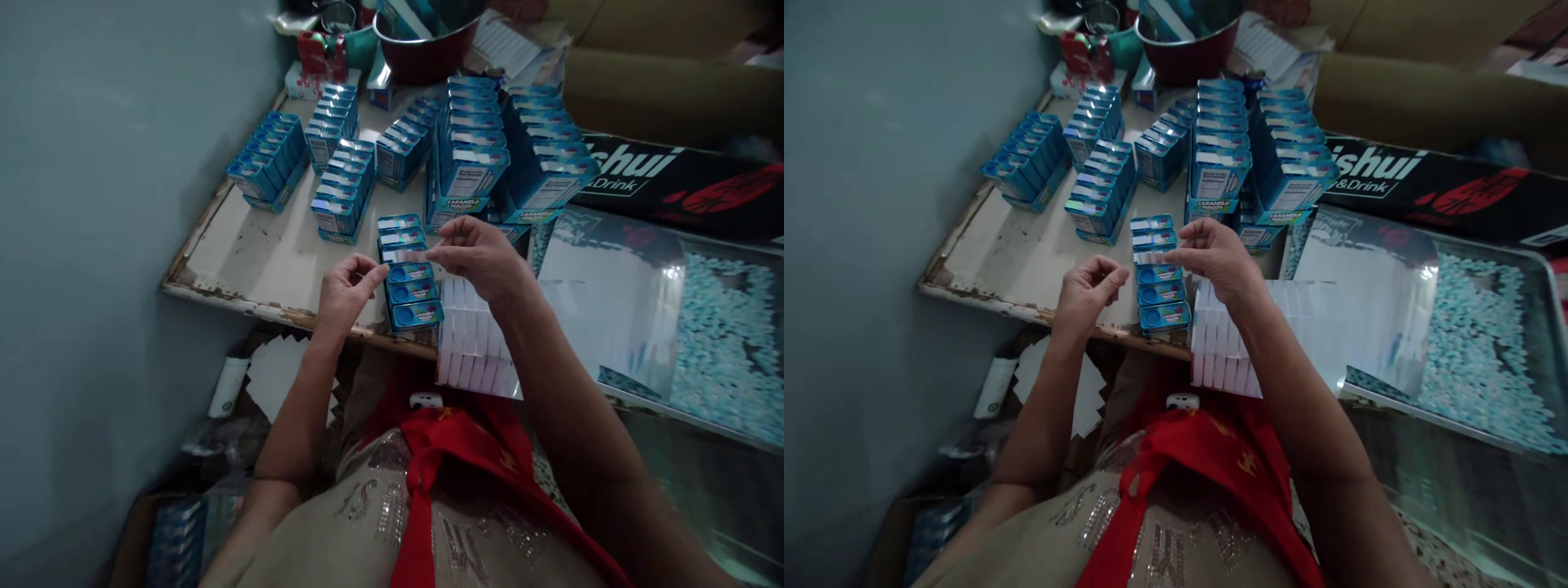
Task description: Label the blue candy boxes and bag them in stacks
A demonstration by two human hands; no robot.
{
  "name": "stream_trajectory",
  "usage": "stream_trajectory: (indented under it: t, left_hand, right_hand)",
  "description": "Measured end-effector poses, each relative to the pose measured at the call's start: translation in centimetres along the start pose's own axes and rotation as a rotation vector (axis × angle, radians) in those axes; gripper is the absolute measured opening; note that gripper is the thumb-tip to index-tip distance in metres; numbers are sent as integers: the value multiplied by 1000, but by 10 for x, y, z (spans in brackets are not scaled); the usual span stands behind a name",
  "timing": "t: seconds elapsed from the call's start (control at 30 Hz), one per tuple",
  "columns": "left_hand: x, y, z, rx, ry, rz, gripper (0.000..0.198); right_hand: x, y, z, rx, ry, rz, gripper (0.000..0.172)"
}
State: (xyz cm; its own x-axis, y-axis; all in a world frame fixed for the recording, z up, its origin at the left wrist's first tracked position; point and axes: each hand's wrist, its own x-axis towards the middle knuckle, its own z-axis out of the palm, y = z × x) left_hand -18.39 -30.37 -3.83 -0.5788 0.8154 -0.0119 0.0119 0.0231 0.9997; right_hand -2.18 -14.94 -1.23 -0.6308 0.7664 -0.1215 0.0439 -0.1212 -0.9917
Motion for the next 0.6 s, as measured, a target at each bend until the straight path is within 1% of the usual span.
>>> stream_trajectory:
  t: [0.07,0.13,0.2,0.23,0.3,0.37,0.5,0.6]
  left_hand:
    - [4,-1,0,-59,13,-71,53]
    - [5,-3,6,-162,-11,-138,66]
    - [6,-5,14,-234,-25,-152,73]
    - [6,-6,17,-248,-13,-140,70]
    - [6,-6,22,-243,25,-105,57]
    - [7,-4,23,-219,49,-83,49]
    - [11,4,14,-133,10,-88,43]
    - [14,6,6,-90,-14,-113,41]
  right_hand:
    - [-1,0,2,24,6,-1,52]
    - [-2,-1,5,30,5,-17,47]
    - [-3,-3,8,26,-10,-30,43]
    - [-4,-4,8,20,-19,-33,41]
    - [-4,-4,8,3,-34,-37,38]
    - [-4,-2,7,-14,-28,-48,38]
    - [0,9,10,-90,96,-134,40]
    - [3,17,17,-214,175,-190,39]
